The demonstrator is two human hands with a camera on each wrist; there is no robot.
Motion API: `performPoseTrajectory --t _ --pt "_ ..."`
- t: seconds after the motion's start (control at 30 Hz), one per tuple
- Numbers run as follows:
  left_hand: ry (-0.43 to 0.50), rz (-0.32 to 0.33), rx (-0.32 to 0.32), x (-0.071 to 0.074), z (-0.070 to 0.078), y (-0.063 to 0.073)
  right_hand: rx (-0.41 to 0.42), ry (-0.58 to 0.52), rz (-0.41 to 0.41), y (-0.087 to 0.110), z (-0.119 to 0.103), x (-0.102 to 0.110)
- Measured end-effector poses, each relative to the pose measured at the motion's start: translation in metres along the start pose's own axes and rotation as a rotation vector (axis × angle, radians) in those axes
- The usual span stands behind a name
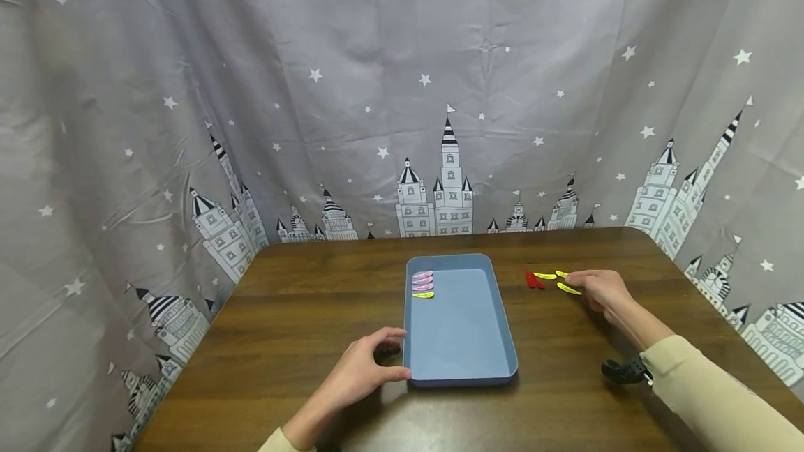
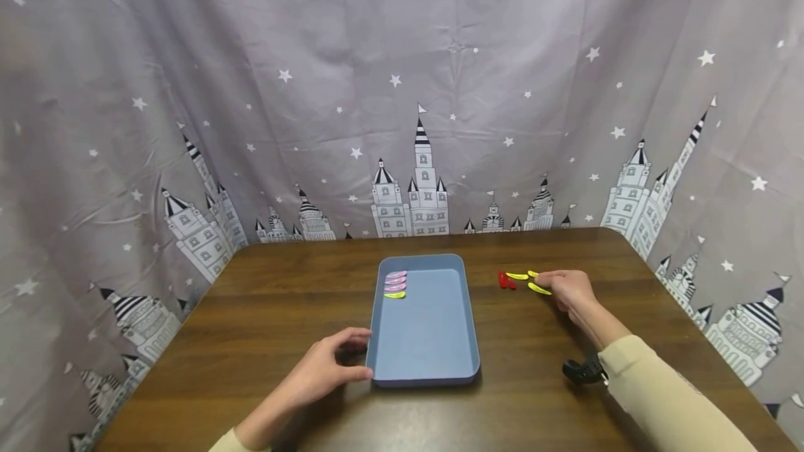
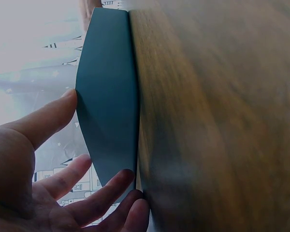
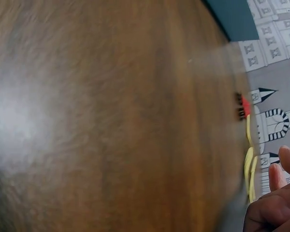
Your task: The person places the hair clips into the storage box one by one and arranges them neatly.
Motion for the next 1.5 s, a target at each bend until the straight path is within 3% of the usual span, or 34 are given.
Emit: performPoseTrajectory --t 0.37,0.77,1.07,1.5 --pt "-0.001 -0.013 0.017 0.0 0.001 -0.001 -0.034 0.006 -0.016 -0.001 0.013 0.0" --pt "-0.001 -0.013 0.008 -0.001 0.001 0.0 -0.039 0.106 -0.107 -0.008 0.021 -0.006" --pt "0.012 -0.009 0.01 0.0 0.001 0.0 0.019 0.167 -0.148 -0.007 0.016 -0.008" --pt "0.012 -0.013 0.018 0.0 0.0 0.0 0.051 0.213 -0.138 -0.001 0.014 -0.004"
Point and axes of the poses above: each hand's wrist, its own y-axis away from the middle knuckle, its own x-axis out of the back of the hand, z = x × y, the point moved 6 cm from there along -y, towards the middle knuckle, and after that the axes turned 6 degrees about x, right-handed, at the moved point
